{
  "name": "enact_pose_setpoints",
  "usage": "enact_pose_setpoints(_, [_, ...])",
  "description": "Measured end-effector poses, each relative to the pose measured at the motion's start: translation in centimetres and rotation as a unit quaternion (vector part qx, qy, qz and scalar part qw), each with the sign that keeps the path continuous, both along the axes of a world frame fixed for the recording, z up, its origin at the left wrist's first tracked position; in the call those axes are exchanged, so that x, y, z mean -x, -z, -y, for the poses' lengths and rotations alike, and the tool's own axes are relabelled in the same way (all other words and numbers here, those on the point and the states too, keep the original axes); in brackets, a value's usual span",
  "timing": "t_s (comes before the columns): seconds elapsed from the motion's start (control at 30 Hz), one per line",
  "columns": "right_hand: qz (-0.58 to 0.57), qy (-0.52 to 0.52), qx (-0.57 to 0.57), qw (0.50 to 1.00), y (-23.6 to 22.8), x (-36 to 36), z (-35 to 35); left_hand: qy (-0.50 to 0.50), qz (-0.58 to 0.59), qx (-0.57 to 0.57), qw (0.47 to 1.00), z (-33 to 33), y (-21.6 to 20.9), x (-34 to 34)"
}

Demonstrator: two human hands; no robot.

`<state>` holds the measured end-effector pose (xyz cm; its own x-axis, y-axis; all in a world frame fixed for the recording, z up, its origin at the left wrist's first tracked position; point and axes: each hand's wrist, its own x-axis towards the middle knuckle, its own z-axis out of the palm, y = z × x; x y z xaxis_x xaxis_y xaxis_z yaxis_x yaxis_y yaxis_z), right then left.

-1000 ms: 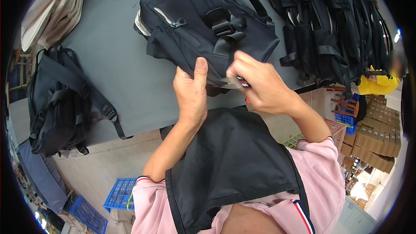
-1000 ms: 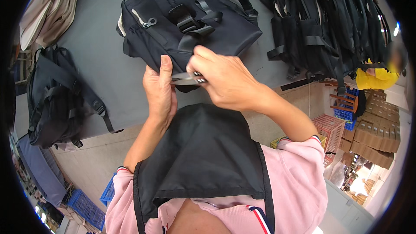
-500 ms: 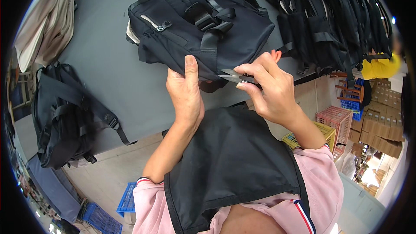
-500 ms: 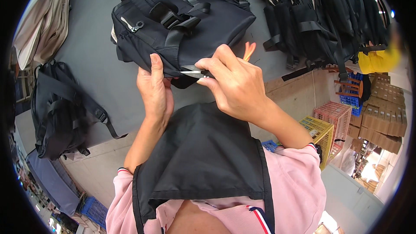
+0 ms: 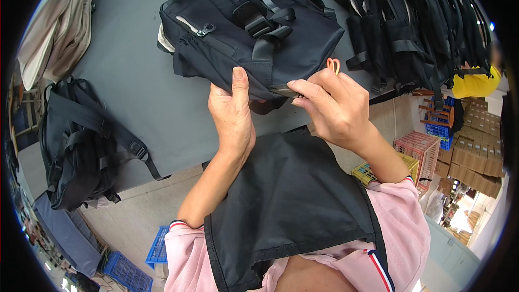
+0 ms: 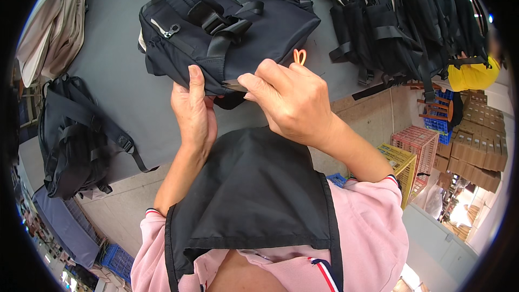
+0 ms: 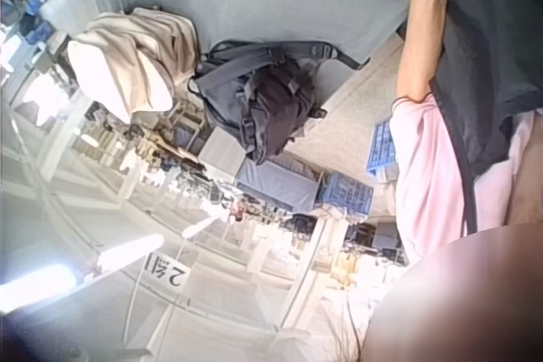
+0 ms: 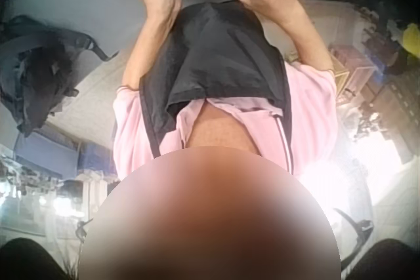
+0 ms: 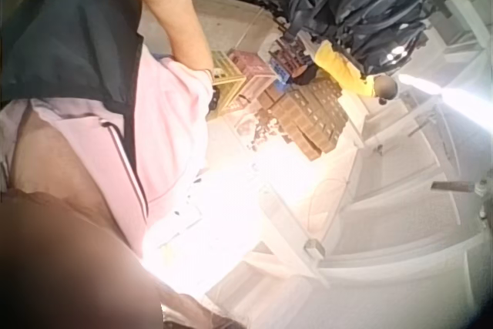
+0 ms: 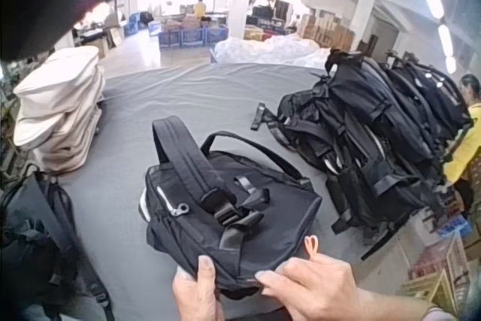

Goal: Trimming loose threads from backpacks using small scissors in a manufacturing facility.

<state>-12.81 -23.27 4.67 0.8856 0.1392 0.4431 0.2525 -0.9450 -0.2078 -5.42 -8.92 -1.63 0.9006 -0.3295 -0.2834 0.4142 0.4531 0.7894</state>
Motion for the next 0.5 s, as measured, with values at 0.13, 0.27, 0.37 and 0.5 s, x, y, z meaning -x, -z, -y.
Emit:
enact_pose_setpoints(0.13, [-0.024, -0.017, -0.003, 1.000, -0.2, -0.2, 0.1, 0.002, -0.001, -0.007, 1.000, 0.0, 0.2, 0.1])
enact_pose_setpoints(0.27, [-0.005, 0.010, -0.118, 0.993, 1.5, 0.0, 0.0, 0.001, -0.001, -0.002, 1.000, -0.1, 0.4, 0.0])
enact_pose_setpoints(0.37, [-0.036, 0.094, -0.325, 0.941, 1.5, 0.6, -0.8, -0.002, -0.002, 0.000, 1.000, 0.0, 0.2, -0.2])
enact_pose_setpoints(0.5, [-0.028, 0.049, -0.222, 0.973, 1.6, 0.6, -1.0, -0.004, 0.003, -0.002, 1.000, 0.0, 0.9, 0.0])
